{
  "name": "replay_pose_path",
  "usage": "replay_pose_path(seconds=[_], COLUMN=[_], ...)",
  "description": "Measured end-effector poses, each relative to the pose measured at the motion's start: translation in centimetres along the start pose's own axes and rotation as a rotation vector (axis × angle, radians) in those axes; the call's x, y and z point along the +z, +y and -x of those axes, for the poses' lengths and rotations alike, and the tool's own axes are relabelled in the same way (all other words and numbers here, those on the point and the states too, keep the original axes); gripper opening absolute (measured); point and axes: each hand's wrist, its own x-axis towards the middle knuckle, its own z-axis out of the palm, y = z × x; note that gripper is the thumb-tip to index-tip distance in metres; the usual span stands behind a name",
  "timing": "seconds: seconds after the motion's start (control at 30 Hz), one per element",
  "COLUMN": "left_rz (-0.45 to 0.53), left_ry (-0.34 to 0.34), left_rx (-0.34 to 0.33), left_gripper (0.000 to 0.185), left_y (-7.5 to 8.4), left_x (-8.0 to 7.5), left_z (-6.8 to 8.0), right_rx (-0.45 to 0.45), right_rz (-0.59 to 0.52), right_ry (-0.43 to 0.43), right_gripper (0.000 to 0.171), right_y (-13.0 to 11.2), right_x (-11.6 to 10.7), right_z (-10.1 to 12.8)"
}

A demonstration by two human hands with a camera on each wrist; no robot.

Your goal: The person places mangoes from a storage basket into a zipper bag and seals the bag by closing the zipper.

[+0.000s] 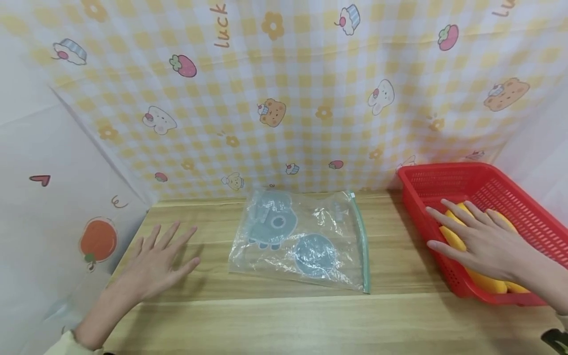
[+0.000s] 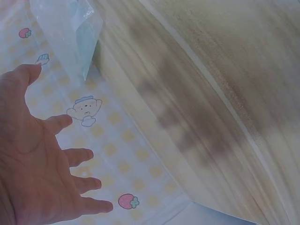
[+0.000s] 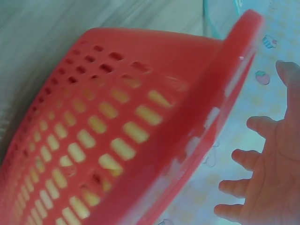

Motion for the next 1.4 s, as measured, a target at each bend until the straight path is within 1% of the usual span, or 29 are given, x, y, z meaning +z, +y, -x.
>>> replay_pose_path(seconds=[0.13, 0.33, 0.53, 0.8, 0.97, 1.1, 1.17, 1.27, 1.4], left_rz=[-0.015, -0.012, -0.012, 0.009, 0.028, 0.037, 0.041, 0.033, 0.023], left_ry=[-0.004, -0.017, -0.003, 0.007, -0.016, -0.044, -0.064, -0.099, -0.15], left_rx=[0.006, 0.016, 0.067, 0.145, 0.189, 0.253, 0.291, 0.339, 0.356], left_gripper=[0.074, 0.076, 0.074, 0.07, 0.07, 0.07, 0.071, 0.071, 0.067], left_y=[0.4, 1.6, 3.1, 5.5, 6.9, 8.0, 8.5, 9.2, 9.8], left_x=[-0.1, -0.3, 0.1, 0.8, 1.5, 2.1, 2.5, 3.0, 3.5], left_z=[-0.2, -1.1, -2.5, -4.7, -5.6, -6.2, -6.3, -6.3, -6.1], right_rx=[-0.013, -0.094, -0.141, -0.206, -0.261, -0.288, -0.293, -0.274, -0.278], right_rz=[-0.035, -0.044, -0.075, -0.081, -0.1, -0.113, -0.127, -0.147, -0.157], right_ry=[-0.008, 0.004, 0.01, 0.023, 0.044, 0.027, 0.007, -0.031, -0.04], right_gripper=[0.084, 0.083, 0.081, 0.077, 0.078, 0.079, 0.079, 0.08, 0.079], right_y=[-1.0, -3.4, -5.7, -7.9, -9.4, -10.4, -10.8, -11.5, -11.9], right_x=[-0.4, -1.0, -1.0, -0.4, 0.5, 1.5, 2.0, 2.7, 3.7], right_z=[-0.6, -2.2, -3.7, -4.6, -5.2, -5.5, -5.6, -5.6, -5.7])
